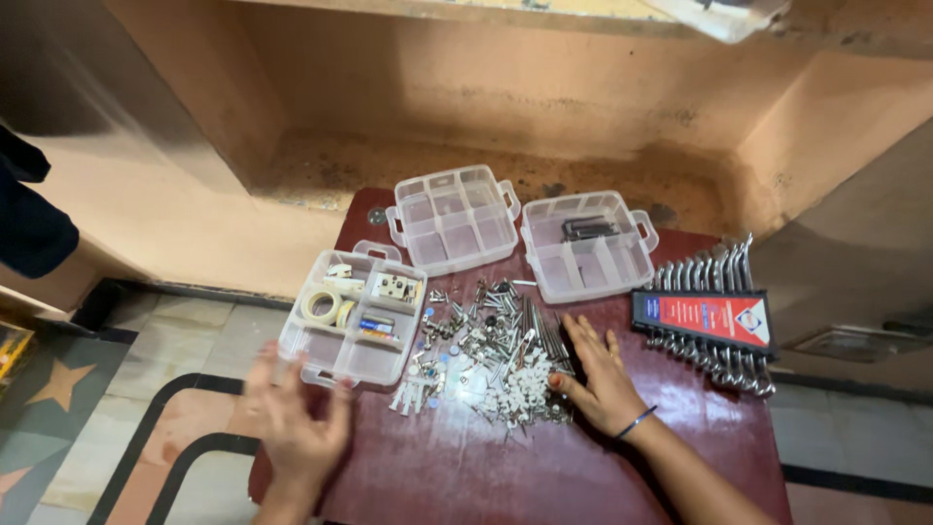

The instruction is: The person sorts a mixed pile of small hardware items on a table, picking up nails, screws, and plastic wall anchors and placing them into compartmentalized plastic storage boxes. The person also handles a roll of tape and a small electrical socket, placing them into a separate box.

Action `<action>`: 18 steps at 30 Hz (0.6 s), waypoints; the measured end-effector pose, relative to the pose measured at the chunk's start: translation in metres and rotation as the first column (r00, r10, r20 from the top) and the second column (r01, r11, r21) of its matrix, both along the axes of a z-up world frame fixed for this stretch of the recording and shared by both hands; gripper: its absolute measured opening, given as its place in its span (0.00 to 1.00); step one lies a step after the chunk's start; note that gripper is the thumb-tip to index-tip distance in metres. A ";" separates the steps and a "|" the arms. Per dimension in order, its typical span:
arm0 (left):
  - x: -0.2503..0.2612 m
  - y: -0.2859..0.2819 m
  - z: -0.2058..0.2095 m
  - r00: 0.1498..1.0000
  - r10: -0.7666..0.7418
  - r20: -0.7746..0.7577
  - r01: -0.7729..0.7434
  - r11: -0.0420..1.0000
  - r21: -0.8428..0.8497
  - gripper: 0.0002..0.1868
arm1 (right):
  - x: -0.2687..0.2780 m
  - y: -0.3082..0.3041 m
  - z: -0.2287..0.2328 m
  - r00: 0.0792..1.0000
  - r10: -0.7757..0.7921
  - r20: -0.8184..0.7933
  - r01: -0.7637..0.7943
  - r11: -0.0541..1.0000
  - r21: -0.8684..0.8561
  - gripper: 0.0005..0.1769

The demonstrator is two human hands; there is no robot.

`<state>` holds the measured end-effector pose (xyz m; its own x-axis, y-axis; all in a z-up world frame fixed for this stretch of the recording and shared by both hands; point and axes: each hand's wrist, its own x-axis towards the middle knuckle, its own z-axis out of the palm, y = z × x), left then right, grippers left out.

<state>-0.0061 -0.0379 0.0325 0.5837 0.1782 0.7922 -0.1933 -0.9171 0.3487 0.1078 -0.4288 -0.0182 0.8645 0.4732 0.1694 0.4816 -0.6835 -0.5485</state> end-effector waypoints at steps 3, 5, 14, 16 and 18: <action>0.009 -0.041 0.008 0.975 -0.220 -0.022 0.221 0.975 0.024 0.22 | -0.002 -0.002 0.002 1.000 0.017 0.000 -0.017 1.000 -0.006 0.54; 0.021 -0.066 0.008 0.911 -0.392 -0.128 0.397 0.918 0.009 0.17 | -0.001 -0.003 0.003 0.999 0.040 0.020 -0.039 0.999 -0.038 0.53; 0.112 -0.150 -0.009 0.729 -0.650 0.213 0.048 -0.262 -0.964 0.31 | 0.012 -0.021 0.011 0.974 0.160 -0.158 -0.058 0.858 0.511 0.53; 0.120 -0.156 -0.013 0.739 -0.619 0.265 0.117 -0.270 -0.956 0.31 | 0.016 -0.026 0.011 0.940 0.248 -0.235 -0.002 0.692 0.722 0.55; 0.121 -0.159 -0.014 0.750 -0.626 0.214 0.267 -0.009 -0.964 0.30 | 0.019 -0.027 0.012 0.903 0.295 -0.314 0.108 0.551 0.828 0.58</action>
